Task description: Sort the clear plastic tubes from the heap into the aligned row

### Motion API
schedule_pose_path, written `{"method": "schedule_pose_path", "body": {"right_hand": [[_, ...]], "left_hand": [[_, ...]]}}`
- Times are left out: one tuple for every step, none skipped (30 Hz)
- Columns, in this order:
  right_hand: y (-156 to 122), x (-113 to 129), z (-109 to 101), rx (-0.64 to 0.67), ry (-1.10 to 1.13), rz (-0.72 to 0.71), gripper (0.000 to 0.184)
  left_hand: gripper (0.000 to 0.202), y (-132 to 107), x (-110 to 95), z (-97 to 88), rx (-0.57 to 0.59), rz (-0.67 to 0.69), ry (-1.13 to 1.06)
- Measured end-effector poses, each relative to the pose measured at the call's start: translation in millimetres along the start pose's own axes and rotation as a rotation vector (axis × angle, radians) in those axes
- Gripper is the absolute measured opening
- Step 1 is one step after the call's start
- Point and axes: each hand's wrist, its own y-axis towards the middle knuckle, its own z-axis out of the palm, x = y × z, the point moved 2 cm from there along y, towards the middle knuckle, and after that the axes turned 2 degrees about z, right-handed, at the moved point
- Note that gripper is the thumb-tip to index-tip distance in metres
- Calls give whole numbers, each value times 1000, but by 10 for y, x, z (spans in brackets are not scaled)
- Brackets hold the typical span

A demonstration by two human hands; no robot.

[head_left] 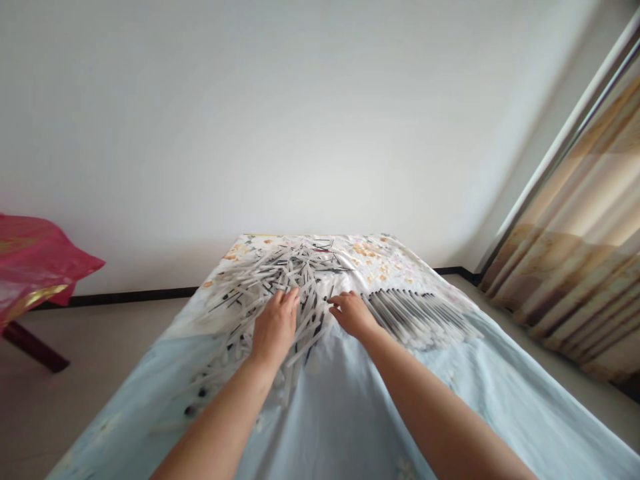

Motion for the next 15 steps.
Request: {"method": "schedule_pose_path", "body": {"right_hand": [[28, 19, 15, -2, 17, -10, 28], [48, 45, 33, -2, 41, -26, 28], [60, 75, 52, -2, 70, -46, 28], [66, 110, 74, 0, 100, -67, 27], [68, 146, 97, -1, 130, -87, 27], [67, 182, 121, -8, 156, -108, 27], [64, 217, 147, -18, 181, -130, 27], [59, 251, 174, -25, 203, -159, 28], [51, 284, 203, -27, 223, -192, 29], [40, 312, 234, -24, 240, -225, 30], [25, 338, 262, -15, 252, -259, 31], [5, 360, 287, -7, 262, -290, 31], [-19, 380, 304, -3, 269, -318, 30], [-46, 398, 312, 1, 275, -349, 29], [-74, 416, 311, 10, 285, -382, 27]], "left_hand": [[35, -2, 30, 20, -11, 2, 1], [37, -3, 65, 38, -20, 5, 3], [40, -5, 101, 53, -31, 7, 10], [41, -7, 135, 64, -40, 12, 16], [42, -10, 166, 71, -50, 17, 20], [41, -14, 190, 74, -57, 22, 22], [40, -18, 209, 74, -61, 28, 18], [38, -23, 223, 73, -62, 32, 11], [37, -27, 233, 70, -60, 33, 3], [36, -32, 241, 68, -58, 28, -3], [35, -36, 250, 66, -57, 19, -5], [34, -39, 258, 66, -56, 9, -5], [33, -41, 267, 67, -56, -3, -4], [33, -43, 276, 70, -55, -11, -3], [33, -44, 284, 75, -54, -16, -4]]}}
